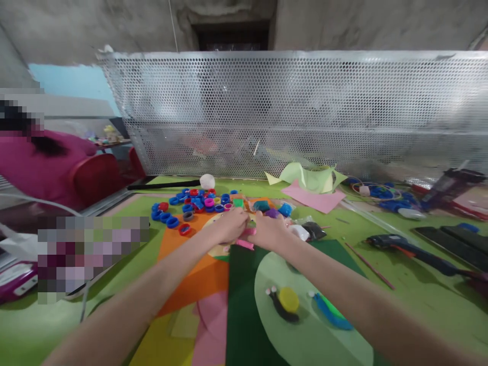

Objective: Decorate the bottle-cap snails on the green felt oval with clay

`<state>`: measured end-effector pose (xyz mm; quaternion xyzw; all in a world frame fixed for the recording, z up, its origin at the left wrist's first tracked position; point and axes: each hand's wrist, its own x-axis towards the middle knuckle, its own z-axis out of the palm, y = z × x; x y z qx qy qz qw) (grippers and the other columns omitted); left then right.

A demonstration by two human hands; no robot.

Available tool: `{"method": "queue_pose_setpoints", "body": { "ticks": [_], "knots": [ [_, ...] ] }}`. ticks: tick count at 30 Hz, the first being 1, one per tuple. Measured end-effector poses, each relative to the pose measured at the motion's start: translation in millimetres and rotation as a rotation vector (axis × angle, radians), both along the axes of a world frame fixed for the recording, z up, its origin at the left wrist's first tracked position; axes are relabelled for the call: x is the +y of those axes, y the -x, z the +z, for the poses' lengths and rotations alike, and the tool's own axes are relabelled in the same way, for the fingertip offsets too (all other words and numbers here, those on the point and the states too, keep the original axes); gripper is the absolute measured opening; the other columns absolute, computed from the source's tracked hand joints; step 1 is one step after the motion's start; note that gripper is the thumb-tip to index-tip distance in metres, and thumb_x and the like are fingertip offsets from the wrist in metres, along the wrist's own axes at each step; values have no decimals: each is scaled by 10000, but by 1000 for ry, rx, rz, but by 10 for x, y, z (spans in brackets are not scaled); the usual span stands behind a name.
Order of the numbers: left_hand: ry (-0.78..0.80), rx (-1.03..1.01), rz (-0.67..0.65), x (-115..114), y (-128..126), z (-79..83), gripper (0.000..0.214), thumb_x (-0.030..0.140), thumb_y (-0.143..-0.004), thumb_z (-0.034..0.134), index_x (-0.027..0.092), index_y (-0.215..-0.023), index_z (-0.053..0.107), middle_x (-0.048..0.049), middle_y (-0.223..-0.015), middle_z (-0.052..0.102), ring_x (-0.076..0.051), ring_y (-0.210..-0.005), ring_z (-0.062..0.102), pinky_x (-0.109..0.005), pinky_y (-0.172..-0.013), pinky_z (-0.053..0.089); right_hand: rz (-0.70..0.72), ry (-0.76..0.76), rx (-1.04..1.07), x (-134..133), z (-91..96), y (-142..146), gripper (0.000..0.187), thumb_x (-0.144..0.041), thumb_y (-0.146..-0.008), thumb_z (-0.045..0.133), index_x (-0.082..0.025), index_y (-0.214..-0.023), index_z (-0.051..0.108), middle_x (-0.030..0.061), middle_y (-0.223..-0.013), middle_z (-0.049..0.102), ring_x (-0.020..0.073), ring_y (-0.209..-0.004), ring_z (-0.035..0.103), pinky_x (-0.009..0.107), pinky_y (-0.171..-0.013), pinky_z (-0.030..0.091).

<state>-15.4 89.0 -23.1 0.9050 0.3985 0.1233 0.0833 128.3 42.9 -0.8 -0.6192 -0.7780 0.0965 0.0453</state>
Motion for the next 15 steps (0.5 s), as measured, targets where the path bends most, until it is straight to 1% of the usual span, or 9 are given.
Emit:
{"method": "queue_pose_setpoints", "body": {
  "ticks": [2,4,8,11,13,15],
  "knots": [
    [-13,17,-8,10,5,13,242,276,-887,519,148,-1091,545,-80,-1103,570,-198,-931,584,-397,-793,496,-1,18,39,-15,19,31,327,-361,-872,514,-157,-1127,525,69,-1077,582,194,-921,583,420,-802,473],
    [-19,15,-13,10,22,69,233,275,-888,517,151,-1083,550,-80,-1106,570,-198,-939,581,-399,-802,492,12,31,96,-45,21,22,325,-344,-869,524,-156,-1134,518,67,-1067,584,189,-901,589,402,-772,489],
    [3,-22,-31,-27,70,252,216,279,-888,518,142,-1050,561,-69,-1055,588,-186,-896,592,-381,-773,500,55,26,233,-87,-54,-61,319,-322,-869,530,-156,-1140,513,62,-1053,586,178,-873,596,377,-741,503],
    [29,-64,-41,-86,96,396,180,278,-888,516,134,-973,581,-52,-973,604,-165,-832,595,-352,-735,500,76,-2,329,-70,-137,-138,308,-314,-871,527,-155,-1135,516,61,-1053,585,173,-867,595,375,-741,504],
    [40,-100,-44,-139,105,482,136,238,-881,510,138,-914,596,-42,-922,603,-154,-795,583,-324,-712,484,88,-24,379,-45,-170,-189,298,-311,-873,526,-154,-1126,520,58,-1042,587,168,-851,596,368,-730,506],
    [42,-141,-40,-199,106,558,112,188,-857,501,155,-899,600,-35,-883,593,-151,-767,565,-291,-679,454,107,-60,421,-28,-172,-246,276,-297,-863,540,-149,-1096,533,53,-1030,585,167,-851,590,367,-731,501]
  ]
}}
